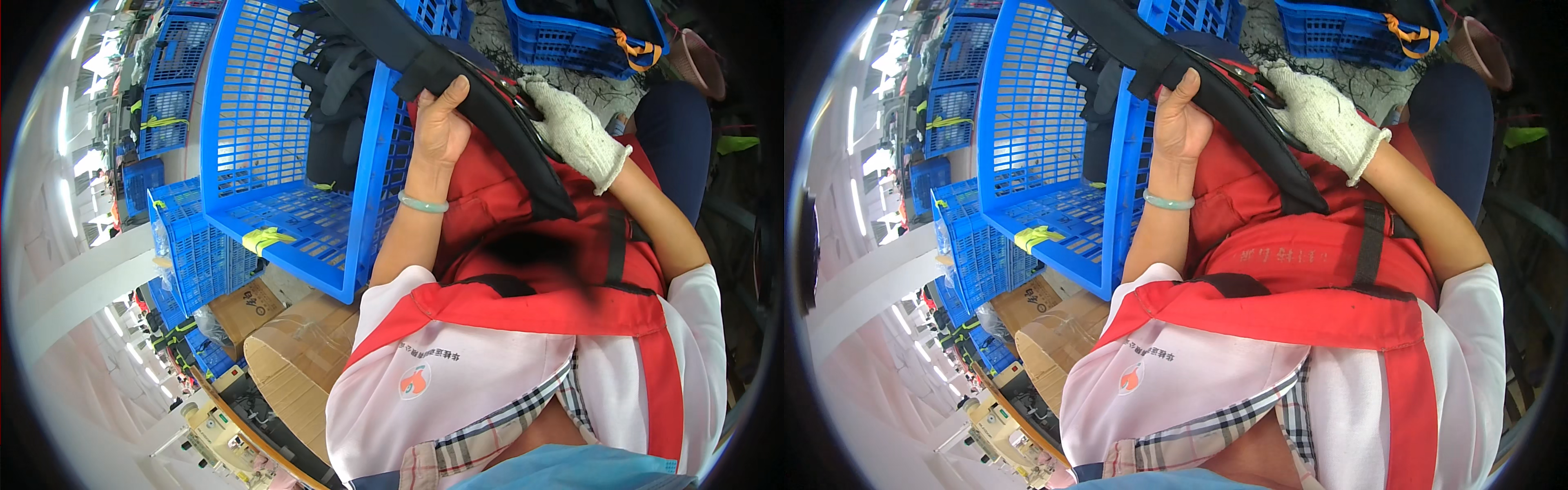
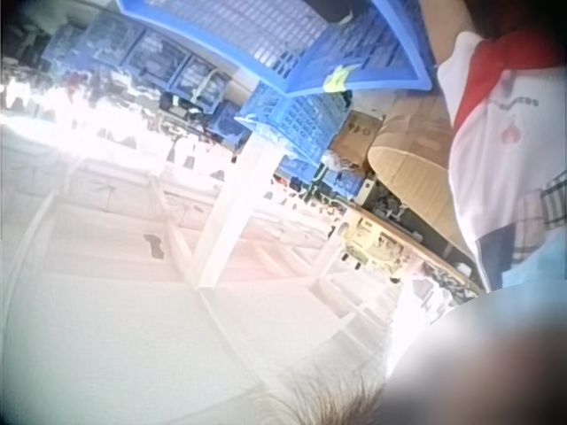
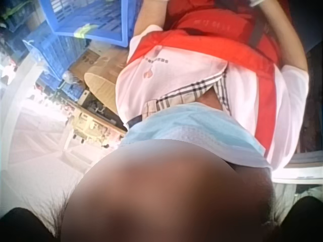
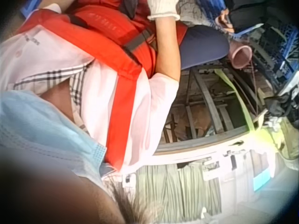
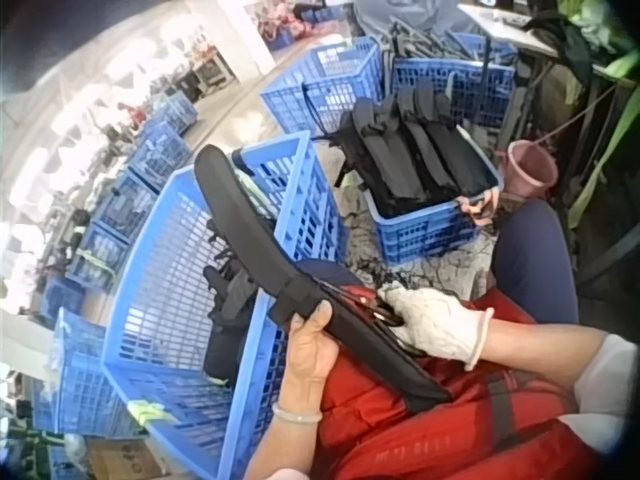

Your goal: Trimming excess foam or fabric from black padded straps using scissors.

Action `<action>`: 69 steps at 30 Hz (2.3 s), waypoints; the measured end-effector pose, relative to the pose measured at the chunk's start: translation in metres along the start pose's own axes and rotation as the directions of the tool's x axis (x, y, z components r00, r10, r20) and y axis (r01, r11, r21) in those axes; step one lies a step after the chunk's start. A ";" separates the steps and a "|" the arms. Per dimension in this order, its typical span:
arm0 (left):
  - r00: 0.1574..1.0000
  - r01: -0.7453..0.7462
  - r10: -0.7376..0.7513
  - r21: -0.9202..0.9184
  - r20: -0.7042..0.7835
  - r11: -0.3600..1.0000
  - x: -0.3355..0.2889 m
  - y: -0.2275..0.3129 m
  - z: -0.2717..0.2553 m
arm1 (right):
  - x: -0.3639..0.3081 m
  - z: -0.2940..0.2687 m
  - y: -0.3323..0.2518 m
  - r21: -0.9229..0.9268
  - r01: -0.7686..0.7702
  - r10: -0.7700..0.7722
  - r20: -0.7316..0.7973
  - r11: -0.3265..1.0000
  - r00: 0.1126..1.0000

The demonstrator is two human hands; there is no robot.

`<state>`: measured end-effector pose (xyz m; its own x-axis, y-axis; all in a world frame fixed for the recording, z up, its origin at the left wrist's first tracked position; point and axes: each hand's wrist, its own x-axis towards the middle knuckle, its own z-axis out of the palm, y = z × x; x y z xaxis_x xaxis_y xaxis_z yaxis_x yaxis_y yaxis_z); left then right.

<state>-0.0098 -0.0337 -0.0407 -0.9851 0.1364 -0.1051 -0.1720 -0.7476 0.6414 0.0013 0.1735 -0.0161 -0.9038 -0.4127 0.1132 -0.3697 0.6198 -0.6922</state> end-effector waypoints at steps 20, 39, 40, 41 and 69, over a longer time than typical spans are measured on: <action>1.000 0.025 -0.025 -0.027 0.003 0.999 -0.003 0.003 0.011 | 0.000 0.009 0.006 0.079 -0.049 0.045 0.047 0.996 0.998; 0.998 0.033 -0.032 -0.031 0.045 0.999 -0.002 0.002 0.011 | -0.004 0.017 0.014 0.131 -0.006 0.015 -0.064 0.991 0.998; 0.998 0.034 -0.032 -0.033 0.047 0.999 -0.003 0.002 0.013 | -0.005 0.017 0.016 0.102 0.003 0.005 -0.077 0.995 0.997; 0.998 0.031 -0.030 -0.029 0.049 0.999 -0.003 0.001 0.014 | -0.006 0.016 0.017 0.099 0.002 0.006 -0.077 0.995 0.997; 0.986 0.150 -0.146 -0.056 0.075 0.987 -0.010 0.004 0.017 | -0.010 -0.002 0.006 0.828 -0.526 0.194 0.493 0.193 0.848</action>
<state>-0.0001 -0.0268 -0.0244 -0.9460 0.2922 -0.1405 -0.3182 -0.7541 0.5745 0.0076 0.1826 -0.0200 -0.7322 -0.5584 -0.3899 0.5822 -0.2162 -0.7837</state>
